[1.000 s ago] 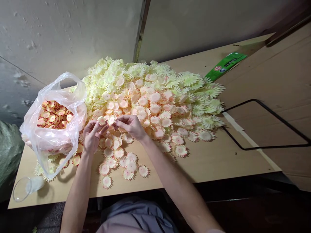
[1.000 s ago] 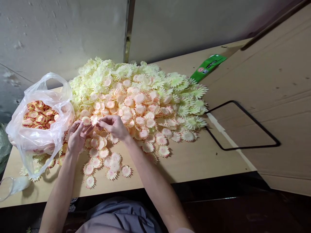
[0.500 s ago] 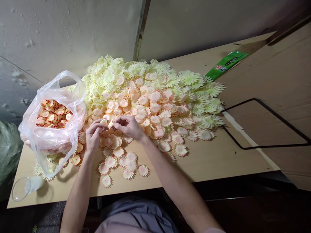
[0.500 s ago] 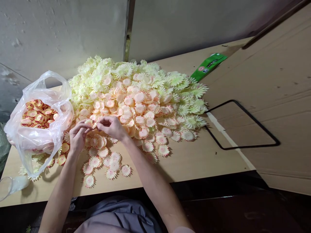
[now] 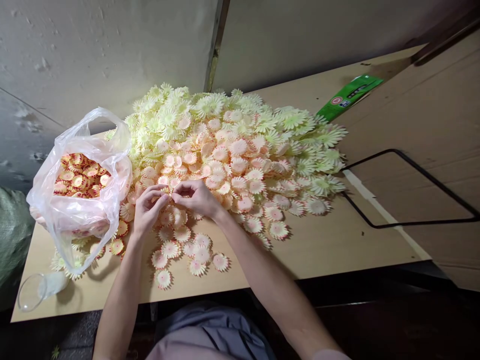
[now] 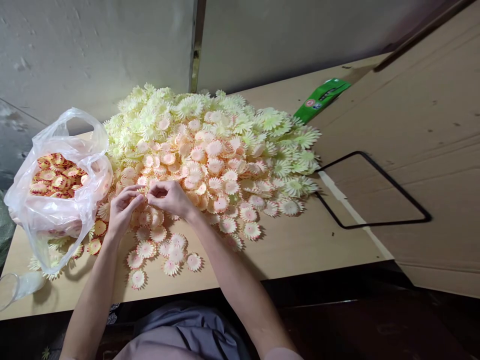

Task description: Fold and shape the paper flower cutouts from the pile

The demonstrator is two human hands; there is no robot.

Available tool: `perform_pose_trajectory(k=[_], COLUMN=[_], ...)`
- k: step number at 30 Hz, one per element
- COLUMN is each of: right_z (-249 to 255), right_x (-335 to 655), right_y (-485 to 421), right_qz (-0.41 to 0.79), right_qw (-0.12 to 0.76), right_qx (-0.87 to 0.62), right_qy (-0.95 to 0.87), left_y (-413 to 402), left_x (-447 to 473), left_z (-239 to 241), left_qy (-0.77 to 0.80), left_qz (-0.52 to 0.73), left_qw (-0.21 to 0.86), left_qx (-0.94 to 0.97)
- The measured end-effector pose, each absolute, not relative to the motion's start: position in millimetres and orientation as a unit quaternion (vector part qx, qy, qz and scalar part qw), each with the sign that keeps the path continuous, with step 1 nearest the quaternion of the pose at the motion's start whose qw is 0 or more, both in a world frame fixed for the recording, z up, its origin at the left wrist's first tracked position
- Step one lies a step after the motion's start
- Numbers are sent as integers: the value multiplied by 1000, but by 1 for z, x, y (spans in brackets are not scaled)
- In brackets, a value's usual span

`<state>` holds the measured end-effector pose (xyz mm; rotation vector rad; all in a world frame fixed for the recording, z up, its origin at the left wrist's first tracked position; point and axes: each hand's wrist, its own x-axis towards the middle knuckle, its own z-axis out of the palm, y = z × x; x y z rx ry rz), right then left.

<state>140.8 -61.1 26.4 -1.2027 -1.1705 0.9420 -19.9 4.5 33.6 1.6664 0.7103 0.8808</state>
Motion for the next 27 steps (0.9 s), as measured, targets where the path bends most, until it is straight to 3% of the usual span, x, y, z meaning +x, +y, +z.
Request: perform_pose_trajectory(k=[20,27], right_z=[30,31], right_x=[142,149], right_y=[-61,-59], right_qz=[459,446], right_qw=[596,671], right_qx=[-455,-431], right_qy=[-475,-405], left_y=[8,8], left_x=[-22,-19], left_z=[29,28], left_qy=[285,277], left_qz=[371,407], left_qw=[619,636], left_qx=[631,595])
